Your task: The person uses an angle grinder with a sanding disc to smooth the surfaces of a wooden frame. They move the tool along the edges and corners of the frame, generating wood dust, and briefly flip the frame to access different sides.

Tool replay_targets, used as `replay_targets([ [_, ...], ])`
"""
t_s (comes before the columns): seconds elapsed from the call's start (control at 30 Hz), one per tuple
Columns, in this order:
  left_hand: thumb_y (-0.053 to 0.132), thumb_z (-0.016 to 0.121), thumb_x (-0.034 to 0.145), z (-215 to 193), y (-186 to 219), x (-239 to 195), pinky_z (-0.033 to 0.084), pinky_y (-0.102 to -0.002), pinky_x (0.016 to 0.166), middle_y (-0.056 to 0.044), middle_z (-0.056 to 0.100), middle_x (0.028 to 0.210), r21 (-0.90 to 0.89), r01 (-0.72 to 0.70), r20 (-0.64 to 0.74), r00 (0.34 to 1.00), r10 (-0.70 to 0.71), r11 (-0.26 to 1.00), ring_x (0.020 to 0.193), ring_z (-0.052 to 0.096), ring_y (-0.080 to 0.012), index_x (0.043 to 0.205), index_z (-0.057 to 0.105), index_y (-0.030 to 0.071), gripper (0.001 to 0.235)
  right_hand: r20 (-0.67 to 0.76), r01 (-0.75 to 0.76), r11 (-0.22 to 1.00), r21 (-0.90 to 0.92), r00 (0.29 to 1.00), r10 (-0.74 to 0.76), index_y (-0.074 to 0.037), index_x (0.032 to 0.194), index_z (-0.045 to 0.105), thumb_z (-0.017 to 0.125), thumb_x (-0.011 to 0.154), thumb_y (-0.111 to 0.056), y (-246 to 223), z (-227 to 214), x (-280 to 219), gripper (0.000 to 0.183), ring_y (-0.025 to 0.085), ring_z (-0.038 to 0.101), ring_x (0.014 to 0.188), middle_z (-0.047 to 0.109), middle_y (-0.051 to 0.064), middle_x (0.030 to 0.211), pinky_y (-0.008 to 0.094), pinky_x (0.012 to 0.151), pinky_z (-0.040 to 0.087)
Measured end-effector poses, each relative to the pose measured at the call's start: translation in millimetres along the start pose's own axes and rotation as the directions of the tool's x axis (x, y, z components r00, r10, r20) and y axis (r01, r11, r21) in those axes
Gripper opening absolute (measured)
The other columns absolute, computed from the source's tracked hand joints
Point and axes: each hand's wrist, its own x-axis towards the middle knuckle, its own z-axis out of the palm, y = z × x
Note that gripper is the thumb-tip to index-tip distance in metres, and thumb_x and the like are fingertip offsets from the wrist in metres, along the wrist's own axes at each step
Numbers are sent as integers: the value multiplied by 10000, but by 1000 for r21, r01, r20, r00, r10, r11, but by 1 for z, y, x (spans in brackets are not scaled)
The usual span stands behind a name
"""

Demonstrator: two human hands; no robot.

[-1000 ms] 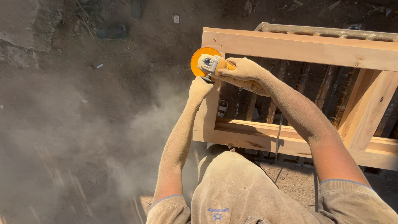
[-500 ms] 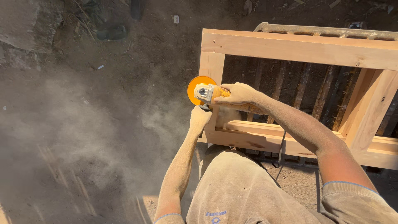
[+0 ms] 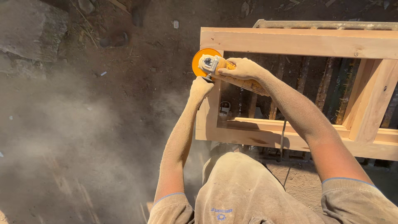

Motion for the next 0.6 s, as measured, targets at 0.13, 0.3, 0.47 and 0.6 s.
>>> replay_targets([
  [0.13,192,660,764,22,-41,-43,612,-411,733,-208,757,798,-15,111,1,994,-111,994,750,780,-334,839,716,-19,231,94,-28,999,15,995,27,-215,1368,629,568,827,-751,0,35,-29,764,291,760,962,762,148,1111,433,854,588],
  [0.3,284,721,780,43,-85,-88,582,-460,823,-235,753,898,26,126,-69,990,-124,992,905,736,-396,892,744,-15,321,124,13,1000,15,992,-15,-216,1354,647,588,815,-746,-13,73,-69,758,291,768,937,778,140,1078,421,852,593],
  [0.47,315,733,782,68,-133,-137,581,-468,842,-241,754,943,-23,190,-90,977,-191,982,943,735,-402,928,745,-10,356,194,34,999,11,980,-35,-202,1360,631,614,790,-746,-25,116,-107,789,278,772,904,784,130,1047,406,835,596],
  [0.6,294,742,771,93,-179,-170,574,-469,854,-245,752,947,-36,224,-112,968,-226,974,955,731,-403,936,747,-6,343,275,-21,999,34,961,11,-181,1359,614,604,782,-715,-27,153,-129,786,275,797,845,783,125,1026,390,786,623],
])
